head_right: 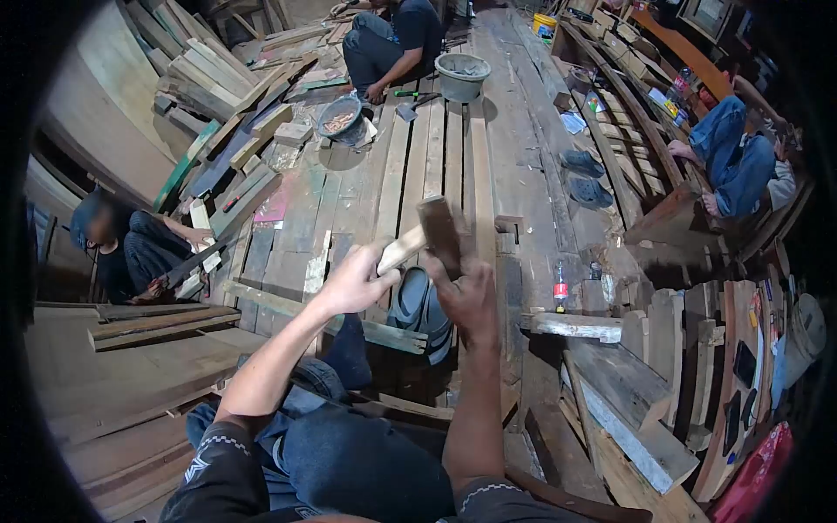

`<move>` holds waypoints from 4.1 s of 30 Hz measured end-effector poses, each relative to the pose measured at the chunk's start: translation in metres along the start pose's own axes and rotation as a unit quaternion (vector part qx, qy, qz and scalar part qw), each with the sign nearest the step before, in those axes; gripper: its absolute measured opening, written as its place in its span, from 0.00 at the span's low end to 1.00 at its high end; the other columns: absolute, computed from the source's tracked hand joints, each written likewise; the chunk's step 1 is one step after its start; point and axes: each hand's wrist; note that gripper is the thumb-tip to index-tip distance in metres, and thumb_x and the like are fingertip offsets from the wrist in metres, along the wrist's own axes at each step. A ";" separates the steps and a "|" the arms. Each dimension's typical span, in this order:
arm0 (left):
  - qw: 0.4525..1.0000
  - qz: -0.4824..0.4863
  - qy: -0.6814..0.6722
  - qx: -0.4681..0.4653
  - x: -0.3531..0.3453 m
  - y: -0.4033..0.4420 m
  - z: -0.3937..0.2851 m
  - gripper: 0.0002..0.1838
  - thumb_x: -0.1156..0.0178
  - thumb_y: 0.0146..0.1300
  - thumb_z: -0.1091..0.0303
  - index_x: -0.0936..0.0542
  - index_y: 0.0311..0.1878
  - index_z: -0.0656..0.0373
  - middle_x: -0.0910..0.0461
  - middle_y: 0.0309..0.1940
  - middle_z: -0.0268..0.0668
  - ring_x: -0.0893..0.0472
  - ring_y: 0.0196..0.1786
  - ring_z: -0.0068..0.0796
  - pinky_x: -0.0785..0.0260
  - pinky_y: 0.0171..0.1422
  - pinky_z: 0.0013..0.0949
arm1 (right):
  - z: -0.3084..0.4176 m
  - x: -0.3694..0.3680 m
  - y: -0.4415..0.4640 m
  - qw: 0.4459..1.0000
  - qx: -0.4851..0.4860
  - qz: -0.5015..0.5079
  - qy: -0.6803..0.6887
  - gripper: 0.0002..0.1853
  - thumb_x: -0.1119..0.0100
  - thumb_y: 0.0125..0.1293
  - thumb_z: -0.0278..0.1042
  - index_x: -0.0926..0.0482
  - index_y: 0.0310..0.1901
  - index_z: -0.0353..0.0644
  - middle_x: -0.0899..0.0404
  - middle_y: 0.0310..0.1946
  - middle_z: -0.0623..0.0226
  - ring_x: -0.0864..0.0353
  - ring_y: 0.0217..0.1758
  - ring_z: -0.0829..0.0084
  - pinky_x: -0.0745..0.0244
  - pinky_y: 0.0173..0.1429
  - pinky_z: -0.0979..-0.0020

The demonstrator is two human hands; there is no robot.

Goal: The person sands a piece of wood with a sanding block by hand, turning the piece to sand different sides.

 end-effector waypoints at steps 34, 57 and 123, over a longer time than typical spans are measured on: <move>0.999 -0.003 0.028 0.016 0.002 -0.002 -0.019 0.17 0.37 0.56 0.73 0.25 0.48 0.68 0.22 0.28 0.59 0.18 0.37 0.58 0.28 0.39 0.45 | -0.004 0.004 0.001 0.996 0.032 -0.032 0.076 0.19 0.36 0.65 0.41 0.22 0.51 0.36 0.15 0.33 0.61 0.18 0.33 0.75 0.25 0.37 0.66; 0.990 -0.051 0.116 -0.057 -0.003 -0.003 -0.009 0.18 0.38 0.53 0.74 0.27 0.49 0.66 0.24 0.24 0.56 0.22 0.32 0.61 0.31 0.37 0.48 | 0.000 -0.003 0.000 0.992 0.116 -0.050 0.005 0.16 0.36 0.63 0.34 0.19 0.49 0.35 0.16 0.38 0.48 0.15 0.31 0.64 0.25 0.37 0.64; 0.982 -0.048 0.172 -0.054 -0.002 -0.004 -0.004 0.18 0.37 0.54 0.72 0.27 0.48 0.65 0.22 0.25 0.55 0.20 0.33 0.57 0.29 0.38 0.48 | -0.013 -0.004 0.004 0.999 0.017 -0.039 0.032 0.20 0.38 0.66 0.44 0.21 0.47 0.32 0.18 0.29 0.53 0.20 0.29 0.71 0.25 0.36 0.64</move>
Point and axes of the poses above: each hand's wrist, its own y-axis towards the middle knuckle, its own x-axis out of the back of the hand, z = x × y
